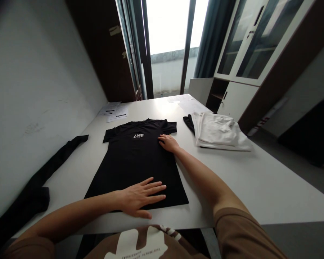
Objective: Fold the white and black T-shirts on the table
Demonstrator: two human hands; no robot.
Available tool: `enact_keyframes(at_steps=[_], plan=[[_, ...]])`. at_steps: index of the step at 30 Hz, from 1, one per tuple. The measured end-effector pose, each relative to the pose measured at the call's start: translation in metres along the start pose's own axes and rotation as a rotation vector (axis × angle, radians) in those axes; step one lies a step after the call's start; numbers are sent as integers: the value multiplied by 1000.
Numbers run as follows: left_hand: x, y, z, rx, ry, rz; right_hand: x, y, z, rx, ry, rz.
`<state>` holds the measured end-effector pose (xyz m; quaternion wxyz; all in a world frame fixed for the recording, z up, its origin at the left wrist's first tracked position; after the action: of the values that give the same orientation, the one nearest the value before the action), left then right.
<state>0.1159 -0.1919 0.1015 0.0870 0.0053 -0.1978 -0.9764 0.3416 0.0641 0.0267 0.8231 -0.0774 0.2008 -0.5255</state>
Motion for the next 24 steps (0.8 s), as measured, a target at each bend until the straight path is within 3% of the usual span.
enact_keyframes(at_steps=[3,8,11,13,16,24], plan=[[11,-25,8,-11,58,60,0,0,0,4,6,-2],[56,-113,24,-134,184,442,-1,1,-1,10,5,-2],[88,-137,22,-180,171,577,-1,1,0,11,4,2],[104,-130,16,-186,159,578,-1,1,-1,11,-4,-8],[114,-98,6,-165,134,523,-1,2,-3,5,-3,-18],[109,-17,-1,-23,41,333,-3,4,-8,-1,24,12]])
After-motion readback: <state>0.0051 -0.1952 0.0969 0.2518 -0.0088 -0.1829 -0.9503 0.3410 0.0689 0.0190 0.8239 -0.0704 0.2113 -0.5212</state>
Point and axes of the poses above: each hand's wrist, its own x-axis away from the middle knuckle, its own z-axis out of the back of the hand, y = z × x, the point moved 2 cm from there along -x, towards the middle knuckle, and after that the axes turned 5 degrees about -z, right-handed, at the moved point
